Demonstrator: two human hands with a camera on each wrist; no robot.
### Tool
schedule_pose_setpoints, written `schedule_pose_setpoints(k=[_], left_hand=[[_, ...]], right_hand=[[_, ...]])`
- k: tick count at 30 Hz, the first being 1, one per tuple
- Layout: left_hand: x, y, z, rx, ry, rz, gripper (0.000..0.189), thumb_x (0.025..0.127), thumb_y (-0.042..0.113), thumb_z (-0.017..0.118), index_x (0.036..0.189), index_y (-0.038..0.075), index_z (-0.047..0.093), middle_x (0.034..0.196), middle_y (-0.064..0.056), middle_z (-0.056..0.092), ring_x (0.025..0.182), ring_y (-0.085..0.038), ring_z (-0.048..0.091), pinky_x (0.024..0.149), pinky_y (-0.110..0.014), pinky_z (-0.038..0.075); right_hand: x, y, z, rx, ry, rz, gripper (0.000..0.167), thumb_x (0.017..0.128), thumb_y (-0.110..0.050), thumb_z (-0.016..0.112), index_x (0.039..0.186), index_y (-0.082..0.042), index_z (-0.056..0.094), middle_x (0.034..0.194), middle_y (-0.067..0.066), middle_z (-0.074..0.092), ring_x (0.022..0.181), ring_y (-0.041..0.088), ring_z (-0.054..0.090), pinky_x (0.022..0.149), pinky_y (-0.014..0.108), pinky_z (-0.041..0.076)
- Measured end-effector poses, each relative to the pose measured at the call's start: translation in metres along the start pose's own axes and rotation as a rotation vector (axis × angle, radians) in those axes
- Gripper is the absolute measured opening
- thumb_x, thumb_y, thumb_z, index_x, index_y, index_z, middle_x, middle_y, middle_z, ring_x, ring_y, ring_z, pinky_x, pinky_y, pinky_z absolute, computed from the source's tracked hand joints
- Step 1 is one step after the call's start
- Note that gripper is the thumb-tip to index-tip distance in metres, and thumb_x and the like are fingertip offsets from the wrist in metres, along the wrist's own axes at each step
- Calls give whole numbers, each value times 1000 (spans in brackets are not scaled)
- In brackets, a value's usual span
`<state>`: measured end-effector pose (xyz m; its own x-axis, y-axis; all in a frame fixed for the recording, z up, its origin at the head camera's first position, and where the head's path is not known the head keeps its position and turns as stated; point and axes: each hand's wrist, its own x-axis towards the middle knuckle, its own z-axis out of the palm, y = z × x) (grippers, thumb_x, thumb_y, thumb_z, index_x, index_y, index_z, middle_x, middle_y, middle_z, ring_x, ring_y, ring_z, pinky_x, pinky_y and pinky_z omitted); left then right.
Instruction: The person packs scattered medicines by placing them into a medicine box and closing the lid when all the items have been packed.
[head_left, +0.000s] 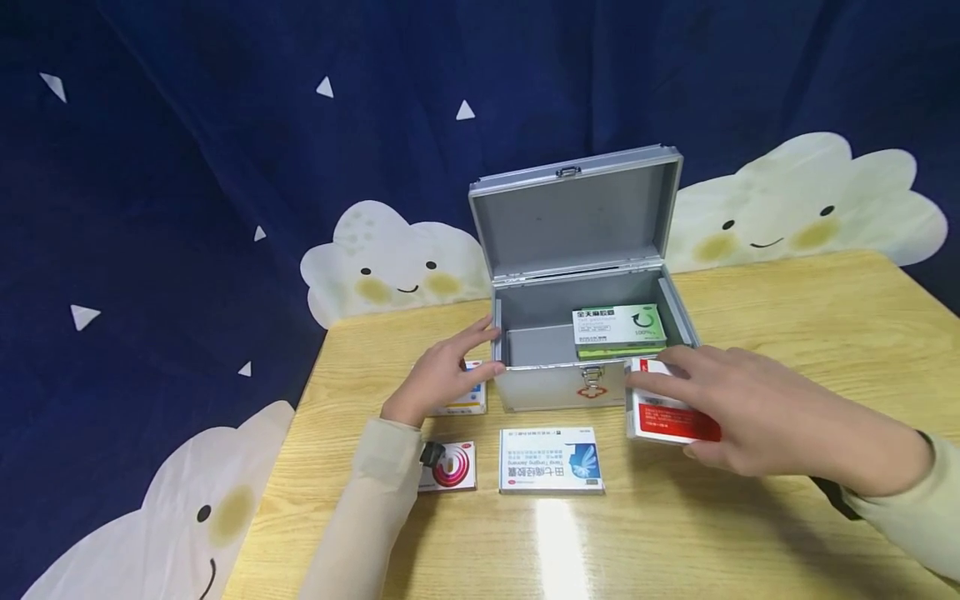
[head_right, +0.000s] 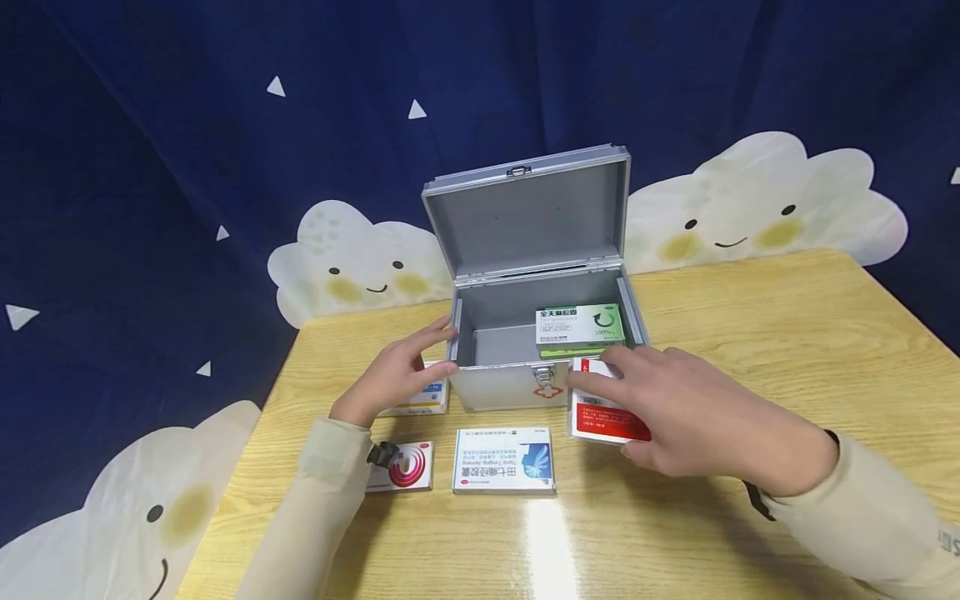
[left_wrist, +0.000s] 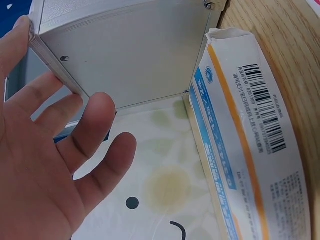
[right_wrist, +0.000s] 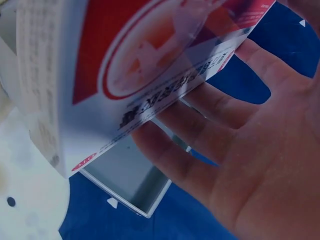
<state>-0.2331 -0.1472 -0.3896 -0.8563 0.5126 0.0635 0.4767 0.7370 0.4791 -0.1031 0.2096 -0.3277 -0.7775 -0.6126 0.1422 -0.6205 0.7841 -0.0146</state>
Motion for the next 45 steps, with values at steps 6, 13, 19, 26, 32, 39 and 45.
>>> schedule_pose_setpoints(k=[6, 13, 19, 26, 32, 39, 45], left_hand=[[0, 1, -1, 5, 8, 2, 62, 94, 55, 59, 149, 29, 47, 163, 15, 29, 96, -18, 68, 103, -45, 49], [-1, 2, -2, -6, 3, -8, 62, 94, 53, 60, 149, 28, 47, 163, 16, 29, 102, -22, 69, 107, -48, 46], [0, 2, -2, -14, -2, -5, 63, 94, 54, 59, 149, 26, 46, 163, 15, 29, 102, -24, 69, 107, -49, 45], [0, 2, -2, -13, 1, -2, 62, 94, 55, 59, 149, 29, 45, 163, 17, 28, 93, -20, 67, 99, -45, 49], [-2, 0, 0, -8, 4, 7, 62, 95, 53, 59, 149, 27, 46, 163, 13, 29, 78, -10, 62, 95, -43, 51], [-2, 1, -1, -24, 6, -6, 62, 94, 54, 60, 149, 29, 46, 163, 17, 29, 77, -10, 62, 93, -41, 51], [-1, 1, -1, -37, 5, -10, 62, 94, 53, 61, 149, 29, 46, 163, 17, 29, 82, -12, 63, 98, -44, 50]], right_hand=[[2, -2, -6, -19, 37, -16, 83, 69, -37, 87, 143, -41, 50, 129, 7, 63, 107, 23, 62, 85, 50, 56], [6, -4, -9, -40, 55, -51, 82, 69, -35, 87, 142, -40, 51, 125, 6, 63, 101, 21, 61, 82, 47, 56], [8, -2, -13, -49, 94, -81, 85, 66, -30, 87, 142, -39, 51, 124, 4, 63, 100, 19, 61, 80, 45, 55], [12, 0, -18, -42, 111, -91, 86, 66, -29, 88, 143, -37, 51, 128, 8, 63, 106, 24, 62, 82, 48, 55], [15, 0, -22, -41, 123, -94, 84, 66, -29, 87, 143, -34, 52, 128, 8, 63, 106, 24, 62, 83, 49, 55], [18, 3, -25, -26, 142, -105, 85, 67, -27, 86, 144, -33, 51, 126, 8, 63, 104, 24, 62, 83, 49, 55], [20, 5, -27, -25, 114, -79, 83, 69, -29, 86, 144, -34, 50, 128, 9, 63, 105, 25, 63, 84, 50, 55]])
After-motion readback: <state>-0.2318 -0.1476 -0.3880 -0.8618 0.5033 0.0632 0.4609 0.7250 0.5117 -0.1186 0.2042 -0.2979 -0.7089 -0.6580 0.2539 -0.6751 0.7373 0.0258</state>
